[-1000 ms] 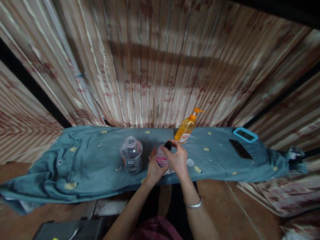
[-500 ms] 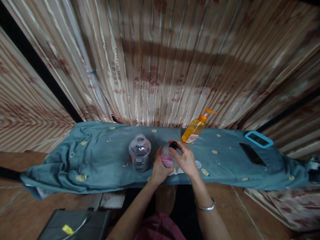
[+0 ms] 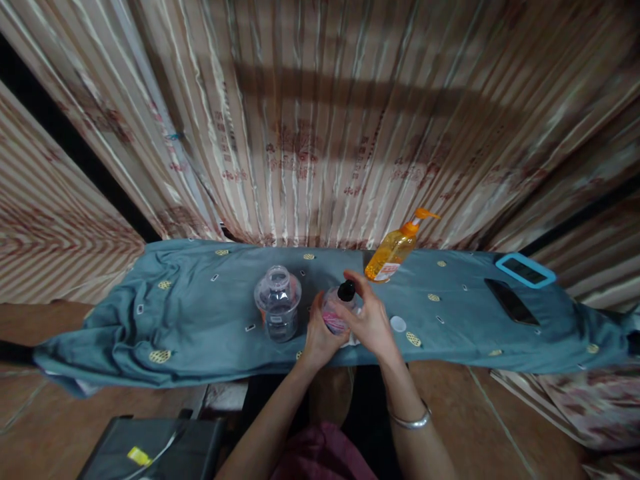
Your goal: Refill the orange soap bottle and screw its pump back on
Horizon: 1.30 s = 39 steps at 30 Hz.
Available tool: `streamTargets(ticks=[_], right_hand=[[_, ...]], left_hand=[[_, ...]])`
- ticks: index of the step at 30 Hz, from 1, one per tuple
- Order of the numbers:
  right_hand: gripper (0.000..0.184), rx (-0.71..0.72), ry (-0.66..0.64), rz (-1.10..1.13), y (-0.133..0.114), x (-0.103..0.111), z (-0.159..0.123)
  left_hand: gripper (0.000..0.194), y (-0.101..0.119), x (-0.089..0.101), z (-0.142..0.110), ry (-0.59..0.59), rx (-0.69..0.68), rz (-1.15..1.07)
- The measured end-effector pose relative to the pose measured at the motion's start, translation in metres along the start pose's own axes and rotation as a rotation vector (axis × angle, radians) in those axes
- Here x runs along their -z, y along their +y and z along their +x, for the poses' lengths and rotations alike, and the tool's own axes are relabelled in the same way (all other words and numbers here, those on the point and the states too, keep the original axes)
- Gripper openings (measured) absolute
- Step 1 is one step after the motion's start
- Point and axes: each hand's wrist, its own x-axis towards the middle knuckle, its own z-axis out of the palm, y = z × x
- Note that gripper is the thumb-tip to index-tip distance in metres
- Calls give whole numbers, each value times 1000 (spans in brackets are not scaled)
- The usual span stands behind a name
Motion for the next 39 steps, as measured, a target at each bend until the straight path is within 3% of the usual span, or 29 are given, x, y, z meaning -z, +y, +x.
streamTargets(ticks=[4, 7, 10, 13, 16, 18, 22, 25, 28, 30, 35, 39], right_hand=[[46, -69, 172, -36, -4, -6, 0], [42, -25, 83, 25, 0, -5, -2], [49, 12, 0, 40, 4, -3, -3], [59, -59, 108, -9, 3, -6, -2], [46, -103, 207, -5, 1, -9, -2], [40, -83, 162, 26, 1, -8, -3], [53, -27, 4, 67, 3, -5, -5], [58, -46, 80, 15, 2, -8, -3], [47, -86, 205, 0, 1, -12, -1], [42, -83, 189, 22, 1, -11, -2], [55, -29, 30, 36, -1, -7, -6], [56, -82, 199, -13, -4, -11, -4]], left_hand=[[106, -2, 0, -1, -9, -9, -2], [104, -3, -1, 0, -12, -2, -5], [104, -3, -2, 0, 0, 4, -8], [107, 0, -1, 0, -3, 14, -1], [107, 3, 0, 0, -18, 22, -1], [106, 2, -1, 0, -17, 19, -4], [108, -4, -3, 1, 1, -2, -6], [110, -7, -4, 0, -1, 7, -18], [110, -6, -4, 0, -3, 19, -19], [109, -5, -4, 0, -9, 15, -16], [108, -2, -4, 0, -2, 2, -16], [106, -2, -4, -1, 16, 3, -20]])
